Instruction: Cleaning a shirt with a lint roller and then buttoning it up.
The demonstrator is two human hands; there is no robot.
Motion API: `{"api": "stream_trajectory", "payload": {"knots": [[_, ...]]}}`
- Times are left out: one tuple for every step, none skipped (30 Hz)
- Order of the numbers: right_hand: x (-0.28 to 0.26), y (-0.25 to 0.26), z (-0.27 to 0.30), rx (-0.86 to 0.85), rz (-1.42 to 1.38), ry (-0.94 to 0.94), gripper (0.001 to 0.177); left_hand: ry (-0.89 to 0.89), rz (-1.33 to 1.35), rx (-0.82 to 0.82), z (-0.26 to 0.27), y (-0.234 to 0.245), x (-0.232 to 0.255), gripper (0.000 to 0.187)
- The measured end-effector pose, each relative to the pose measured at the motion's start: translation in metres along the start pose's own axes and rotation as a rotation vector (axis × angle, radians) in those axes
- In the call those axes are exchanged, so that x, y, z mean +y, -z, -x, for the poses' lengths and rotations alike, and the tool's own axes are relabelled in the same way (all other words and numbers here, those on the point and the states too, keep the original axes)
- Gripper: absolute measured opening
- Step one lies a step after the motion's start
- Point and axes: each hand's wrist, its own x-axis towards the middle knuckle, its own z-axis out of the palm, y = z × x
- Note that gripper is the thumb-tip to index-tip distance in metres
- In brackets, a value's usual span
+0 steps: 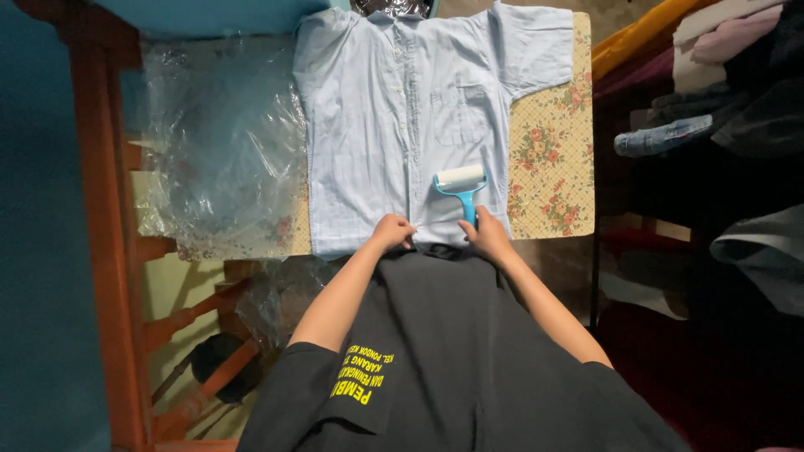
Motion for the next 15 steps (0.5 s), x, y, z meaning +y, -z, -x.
{"api": "stream_trajectory", "payload": {"knots": [[0.003,-0.010,-0.009,0.000,0.004,0.002,0.042,-0.002,0.004,0.001,0.001,0.001,0.003,0.015],[0.007,-0.020,-0.018,0.042,0.105,0.047,0.041,0.010,-0.049,0.000,0.002,0.002,0.006,0.013],[0.011,-0.029,-0.027,0.084,0.205,0.092,0.040,0.022,-0.104,0.000,0.003,0.002,0.009,0.012],[0.002,-0.025,-0.039,0.085,0.208,0.094,0.040,0.020,-0.102,0.001,-0.002,0.000,0.009,0.012],[-0.007,-0.021,-0.052,0.170,0.232,0.118,0.038,0.015,-0.285,-0.032,-0.007,-0.002,0.009,0.017],[-0.017,-0.017,-0.064,0.254,0.255,0.142,0.037,0.011,-0.469,-0.064,-0.013,-0.003,0.009,0.023],[-0.020,-0.008,-0.093,0.252,0.258,0.148,0.037,0.011,-0.464,-0.060,-0.017,-0.004,0.009,0.023],[-0.022,0.000,-0.121,0.276,0.239,0.151,0.038,0.017,-0.506,-0.069,-0.021,-0.005,0.008,0.024],[-0.025,0.007,-0.150,0.299,0.220,0.155,0.039,0.023,-0.548,-0.078,-0.025,-0.007,0.007,0.026],[-0.025,0.021,-0.180,0.296,0.223,0.162,0.039,0.025,-0.542,-0.072,-0.020,-0.005,0.016,0.026],[-0.026,0.032,-0.209,0.273,0.178,0.146,0.039,0.016,-0.572,-0.063,-0.014,-0.002,0.024,0.031],[-0.027,0.043,-0.239,0.250,0.132,0.129,0.040,0.007,-0.602,-0.053,-0.008,0.000,0.033,0.037],[-0.051,0.060,-0.229,0.245,0.129,0.133,0.040,0.012,-0.601,-0.050,-0.007,0.001,0.035,0.037],[-0.074,0.077,-0.219,0.181,0.079,0.030,0.041,-0.014,-0.718,0.015,-0.007,0.001,0.037,0.039],[-0.097,0.097,-0.208,0.117,0.030,-0.074,0.043,-0.042,-0.836,0.079,-0.007,0.001,0.041,0.042]]}}
